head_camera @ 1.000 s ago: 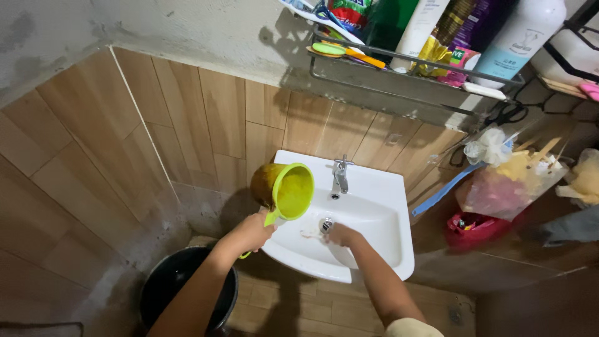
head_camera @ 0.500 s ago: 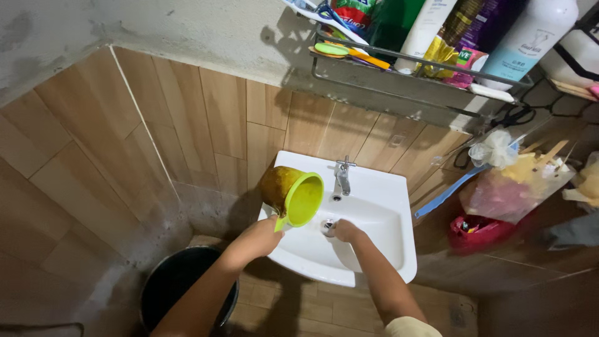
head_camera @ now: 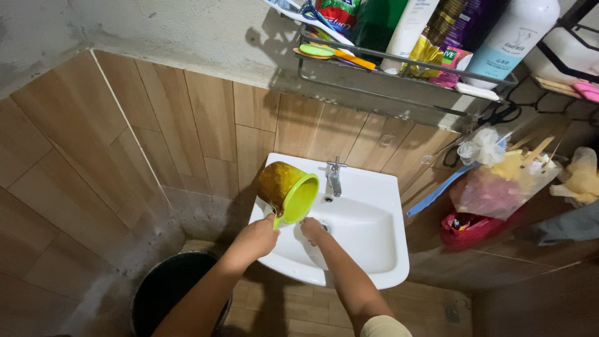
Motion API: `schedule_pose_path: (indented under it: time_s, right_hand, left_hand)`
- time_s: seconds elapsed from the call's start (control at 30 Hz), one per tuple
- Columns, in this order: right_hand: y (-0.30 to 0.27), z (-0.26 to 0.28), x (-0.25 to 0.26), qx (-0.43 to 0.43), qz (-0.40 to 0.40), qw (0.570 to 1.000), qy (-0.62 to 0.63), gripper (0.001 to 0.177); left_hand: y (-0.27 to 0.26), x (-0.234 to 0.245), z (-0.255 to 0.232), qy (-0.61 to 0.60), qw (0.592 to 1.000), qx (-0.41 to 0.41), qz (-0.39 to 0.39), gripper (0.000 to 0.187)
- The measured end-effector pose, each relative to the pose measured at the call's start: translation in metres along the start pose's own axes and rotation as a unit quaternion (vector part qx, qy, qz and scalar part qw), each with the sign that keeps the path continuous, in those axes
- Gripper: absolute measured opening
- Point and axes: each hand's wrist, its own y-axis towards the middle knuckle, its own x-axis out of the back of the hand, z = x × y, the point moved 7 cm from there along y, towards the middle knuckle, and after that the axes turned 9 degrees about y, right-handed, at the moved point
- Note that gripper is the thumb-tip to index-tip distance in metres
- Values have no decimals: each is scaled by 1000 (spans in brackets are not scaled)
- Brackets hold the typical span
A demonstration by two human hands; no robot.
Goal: The person uses a green plastic scoop to pour water from a bucket into a bathroom sink while scrubbing the sink basin with a toothbrush. The person repeatedly refills the scoop and scrubs the sink surface.
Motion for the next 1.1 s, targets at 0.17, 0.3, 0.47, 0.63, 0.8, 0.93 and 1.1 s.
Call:
schedule_pose_path:
  time_s: [0.17, 0.3, 0.47, 0.63, 0.8, 0.93, 1.1]
  right_hand:
    - [4, 16, -18, 10, 16, 997, 78, 28]
    - [10, 26, -24, 15, 29, 991, 129, 28]
    - [0, -7, 22, -3, -1, 1000, -13, 30]
    - [11, 3, 41, 19, -29, 999, -27, 31]
    - [20, 40, 10, 82, -13, 966, 245, 32]
    - [1, 24, -17, -42, 141, 914, 378, 28]
    - [-1, 28, -14, -125, 97, 918, 364, 27]
  left_hand:
    - [6, 8, 5, 6, 999, 17, -33, 47]
    - [11, 20, 22, -44, 997, 60, -15, 43]
    - [12, 41, 51, -111, 987, 112, -23, 44]
    - [6, 56, 69, -109, 987, 105, -60, 43]
    - [7, 62, 79, -130, 980, 141, -53, 47]
    - [6, 61, 78, -148, 978, 145, -37, 45]
    - [5, 58, 69, -156, 977, 145, -20, 43]
